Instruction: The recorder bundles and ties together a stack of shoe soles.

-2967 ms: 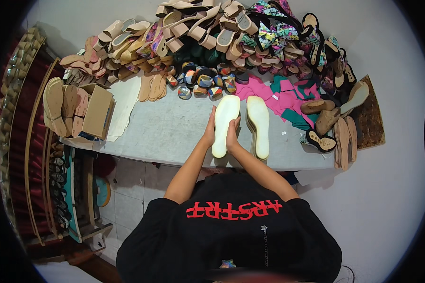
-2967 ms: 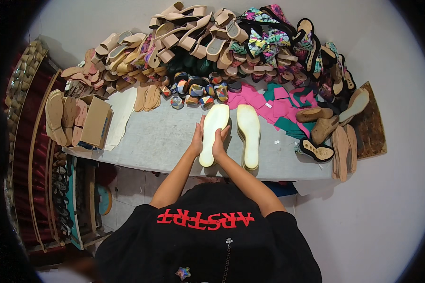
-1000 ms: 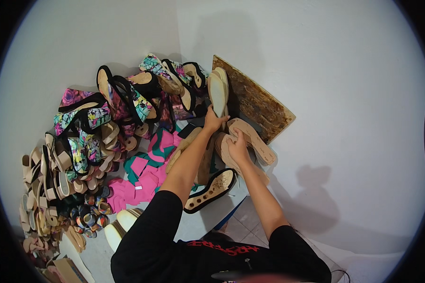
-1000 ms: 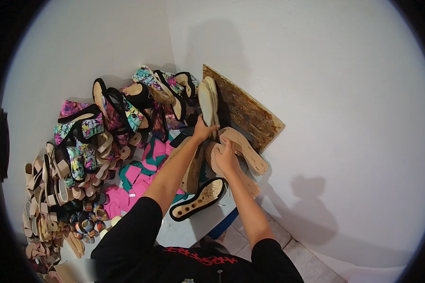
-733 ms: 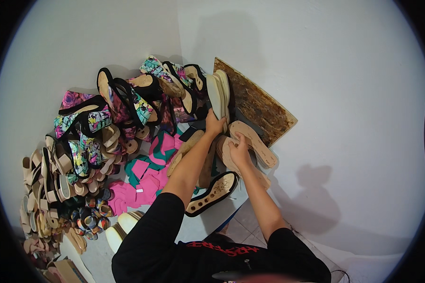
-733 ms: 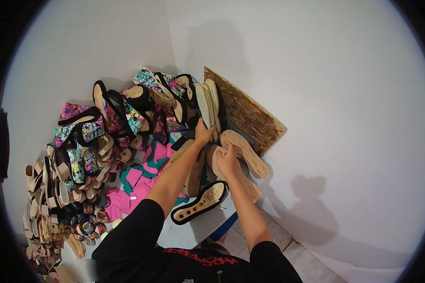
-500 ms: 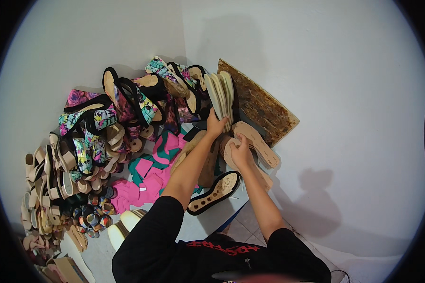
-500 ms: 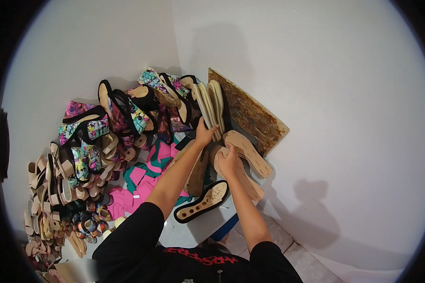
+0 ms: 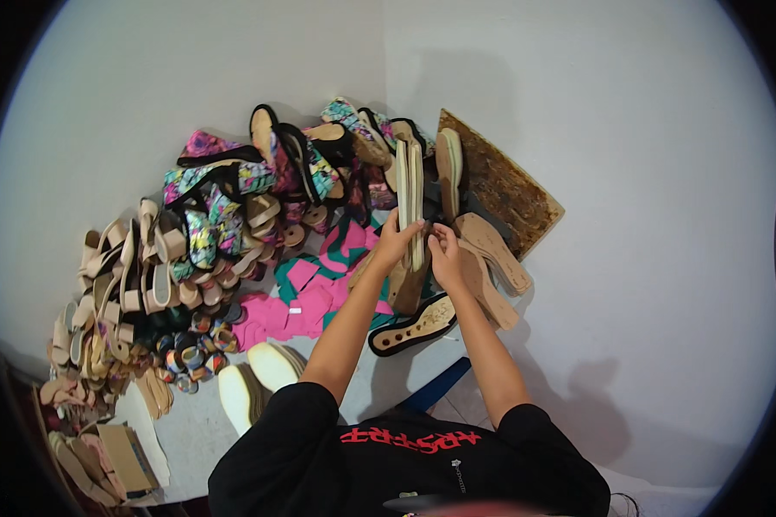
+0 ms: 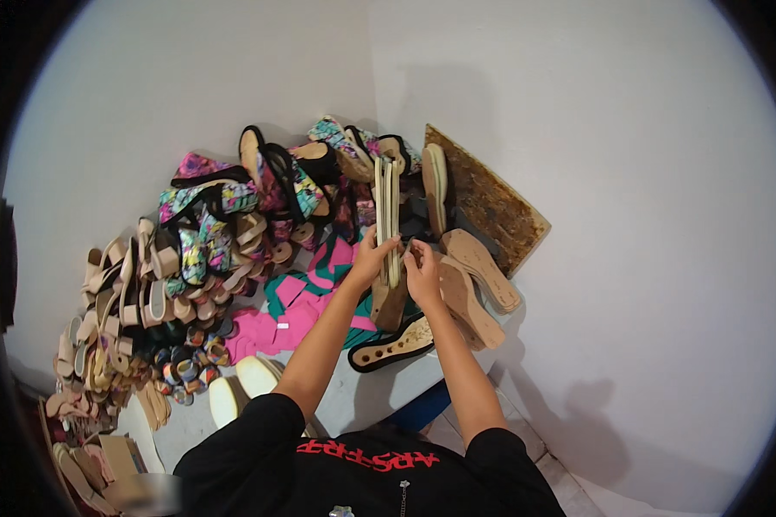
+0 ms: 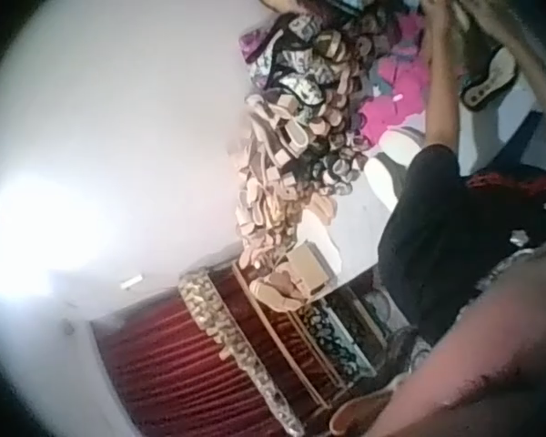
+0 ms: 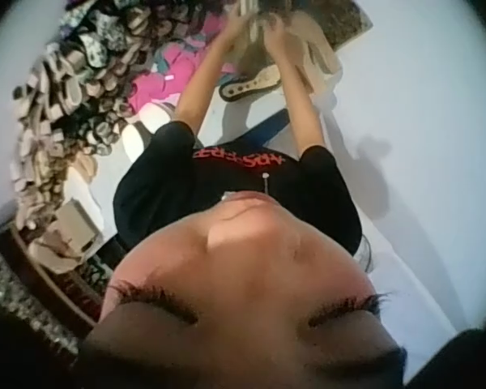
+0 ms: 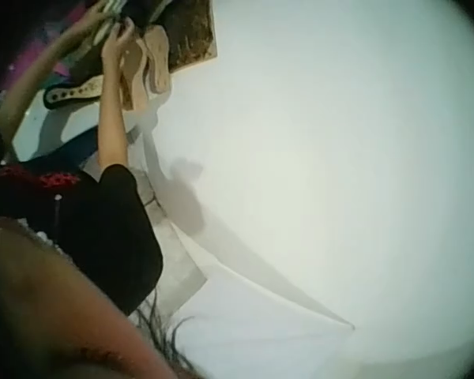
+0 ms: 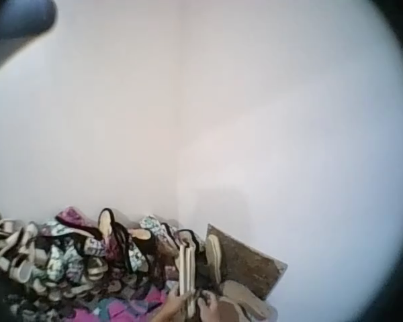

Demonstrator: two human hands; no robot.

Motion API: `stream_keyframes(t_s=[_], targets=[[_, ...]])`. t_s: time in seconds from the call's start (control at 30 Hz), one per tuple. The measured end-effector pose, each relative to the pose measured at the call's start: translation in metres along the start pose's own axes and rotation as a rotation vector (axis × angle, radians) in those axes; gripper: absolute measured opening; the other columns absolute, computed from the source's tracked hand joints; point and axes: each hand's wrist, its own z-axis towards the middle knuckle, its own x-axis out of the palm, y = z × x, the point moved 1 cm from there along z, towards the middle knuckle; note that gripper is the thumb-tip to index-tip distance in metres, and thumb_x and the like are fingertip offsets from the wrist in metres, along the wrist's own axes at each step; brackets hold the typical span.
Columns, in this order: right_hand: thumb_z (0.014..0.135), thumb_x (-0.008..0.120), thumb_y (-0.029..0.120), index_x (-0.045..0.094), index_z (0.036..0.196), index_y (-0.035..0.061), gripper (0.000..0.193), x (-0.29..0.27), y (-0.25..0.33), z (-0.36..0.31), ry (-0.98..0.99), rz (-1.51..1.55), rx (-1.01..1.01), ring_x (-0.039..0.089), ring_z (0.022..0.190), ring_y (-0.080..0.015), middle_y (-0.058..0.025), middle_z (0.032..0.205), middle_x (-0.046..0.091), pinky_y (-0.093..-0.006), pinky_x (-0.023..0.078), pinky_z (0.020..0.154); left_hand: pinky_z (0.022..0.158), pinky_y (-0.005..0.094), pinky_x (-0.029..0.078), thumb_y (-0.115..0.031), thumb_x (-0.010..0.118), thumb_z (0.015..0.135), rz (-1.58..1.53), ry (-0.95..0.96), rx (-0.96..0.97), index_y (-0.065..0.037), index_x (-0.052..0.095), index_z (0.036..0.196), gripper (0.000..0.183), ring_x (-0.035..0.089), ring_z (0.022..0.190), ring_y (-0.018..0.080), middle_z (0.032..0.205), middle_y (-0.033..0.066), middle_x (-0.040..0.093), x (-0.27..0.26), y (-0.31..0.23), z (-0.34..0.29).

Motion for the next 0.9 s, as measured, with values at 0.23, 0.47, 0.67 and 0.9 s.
stream_keyframes(t_s=[0.23,0.47,0.67,0.9], targets=[[0.088,0.045,0.024,0.049,0.105,-0.0022,0.031,0.034,0.016,-0.024,0.268,0.080,-0.053,0.055,0.082,-0.0181,-0.0110,0.089,0.058,-0.0285,0.042,0.077,0.071,0.0254,0.044,-0.020,0.062,0.079,0.038,-0.146,-0.027,-0.002,0.046,0.108,0.038,0.055,0.082,0.0116,0.092,0.0062,0.057,-0.020,-0.019,-0.072],[0.088,0.045,0.019,0.046,0.108,-0.0017,0.029,0.076,0.040,-0.072,0.470,0.275,0.020,0.050,0.086,-0.0130,-0.0077,0.096,0.054,-0.0261,0.041,0.078,0.079,0.0259,0.041,-0.023,0.058,0.082,-0.004,-0.246,-0.043,-0.001,0.043,0.113,0.040,0.052,0.091,0.0121,0.101,0.0061,0.054,-0.059,-0.029,-0.135],[0.087,0.044,0.011,0.042,0.111,-0.0006,0.028,0.114,0.043,-0.116,0.549,0.360,0.018,0.048,0.092,-0.0127,-0.0084,0.101,0.051,-0.0247,0.038,0.081,0.080,0.0265,0.041,-0.030,0.047,0.088,-0.080,-0.357,-0.093,-0.002,0.042,0.118,0.041,0.052,0.091,0.0127,0.103,0.0057,0.054,-0.091,-0.041,-0.187],[0.088,0.038,0.009,0.041,0.112,-0.0024,0.027,0.135,0.055,-0.153,0.602,0.508,0.148,0.048,0.087,-0.0129,-0.0102,0.099,0.052,-0.0252,0.038,0.080,0.082,0.0301,0.044,-0.038,0.032,0.089,-0.284,-0.449,-0.185,-0.001,0.045,0.116,0.048,0.057,0.092,0.0190,0.105,0.0124,0.057,-0.121,-0.053,-0.234]])
